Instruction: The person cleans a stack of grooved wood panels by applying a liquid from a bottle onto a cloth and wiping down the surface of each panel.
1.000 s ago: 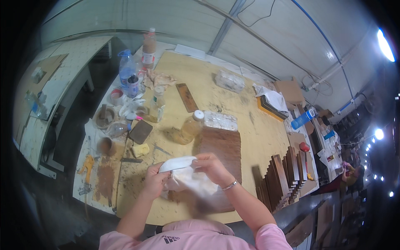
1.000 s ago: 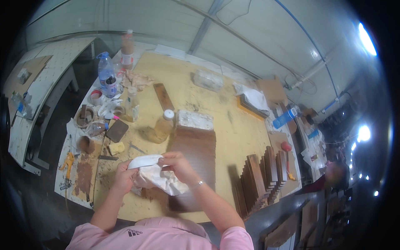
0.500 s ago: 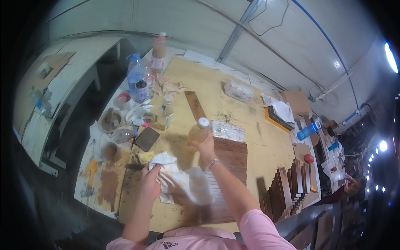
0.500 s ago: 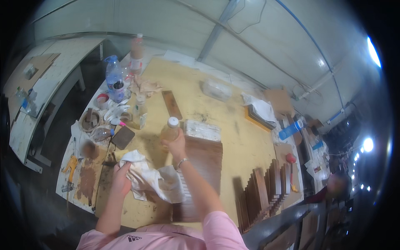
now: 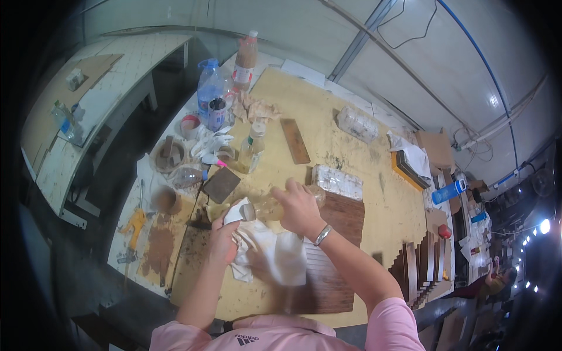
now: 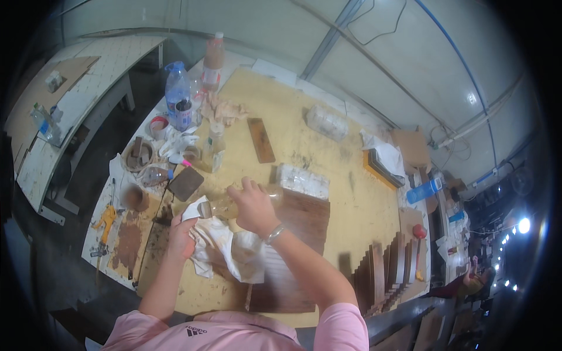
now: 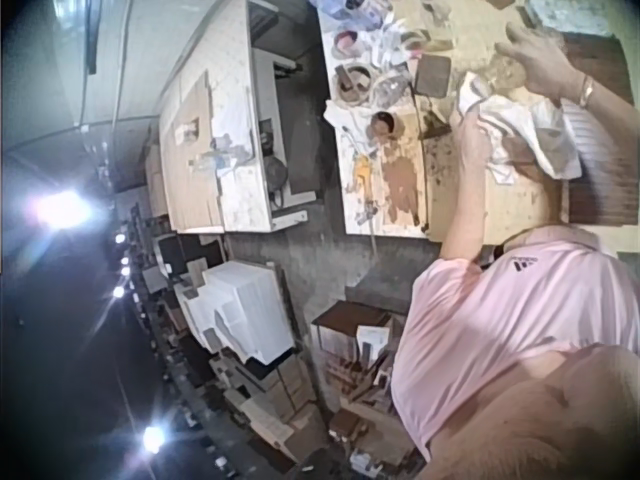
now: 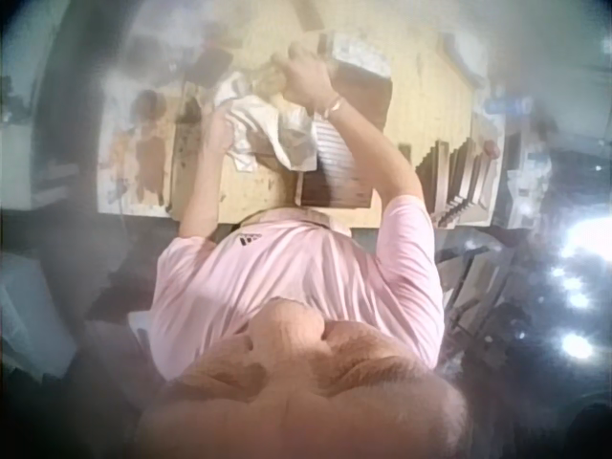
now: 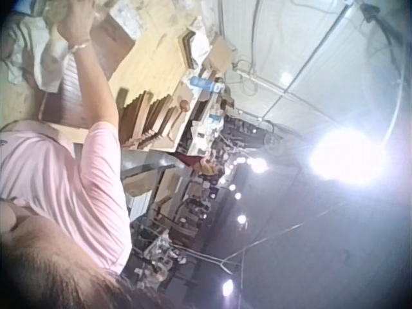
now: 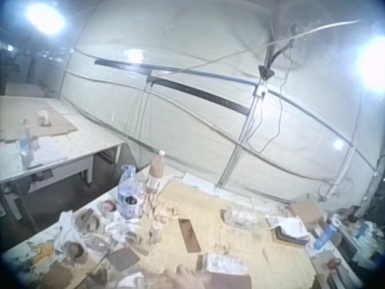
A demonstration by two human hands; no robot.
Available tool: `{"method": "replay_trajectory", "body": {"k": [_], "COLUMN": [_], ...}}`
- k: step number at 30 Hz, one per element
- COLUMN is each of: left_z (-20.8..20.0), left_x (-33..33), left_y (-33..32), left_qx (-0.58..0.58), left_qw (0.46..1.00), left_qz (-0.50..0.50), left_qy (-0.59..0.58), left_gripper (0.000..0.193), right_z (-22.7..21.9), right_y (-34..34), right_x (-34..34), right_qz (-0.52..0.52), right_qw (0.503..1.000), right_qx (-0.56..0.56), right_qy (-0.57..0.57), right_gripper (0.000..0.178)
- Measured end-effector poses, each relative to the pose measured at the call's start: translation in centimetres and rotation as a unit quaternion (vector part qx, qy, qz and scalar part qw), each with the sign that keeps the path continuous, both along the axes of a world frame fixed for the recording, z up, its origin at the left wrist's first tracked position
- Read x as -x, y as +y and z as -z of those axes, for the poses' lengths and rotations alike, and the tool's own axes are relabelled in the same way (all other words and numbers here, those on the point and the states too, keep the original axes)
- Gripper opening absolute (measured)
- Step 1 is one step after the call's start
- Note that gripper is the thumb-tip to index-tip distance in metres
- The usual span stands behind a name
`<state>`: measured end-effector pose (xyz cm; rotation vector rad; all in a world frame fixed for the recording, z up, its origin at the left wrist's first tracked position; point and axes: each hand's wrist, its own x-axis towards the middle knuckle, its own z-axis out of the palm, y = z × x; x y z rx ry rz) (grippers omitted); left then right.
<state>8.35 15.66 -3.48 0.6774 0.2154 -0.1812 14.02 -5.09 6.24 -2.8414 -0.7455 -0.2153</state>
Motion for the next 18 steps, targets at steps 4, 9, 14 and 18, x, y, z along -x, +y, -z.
{"method": "replay_trajectory", "body": {"k": [4, 9, 14, 18], "left_z": [0.1, 0.3, 0.6, 0.5], "left_x": [0.3, 0.3, 0.2, 0.2], "left_y": [-0.1, -0.1, -0.1, -0.1], "left_qx": [0.015, 0.006, 0.006, -0.005], "left_qw": [1.000, 1.000, 1.000, 1.000], "left_qz": [0.005, 0.001, 0.008, 0.008], "left_qy": [-0.004, -0.003, -0.014, -0.007], "left_gripper": [0.043, 0.042, 0.042, 0.042], "right_z": [-0.1, -1.5, -2.4, -2.8], "right_y": [0.1, 0.3, 0.0, 0.8], "right_x": [0.3, -0.1, -0.6, -0.2], "right_qz": [-0.022, -0.021, -0.007, -0.019], "right_qw": [0.998, 0.990, 0.989, 0.990], "right_qx": [0.029, 0.102, 0.122, 0.121], "right_qy": [-0.050, -0.098, -0.085, -0.074], "right_gripper": [0.043, 0.040, 0.040, 0.037]}}
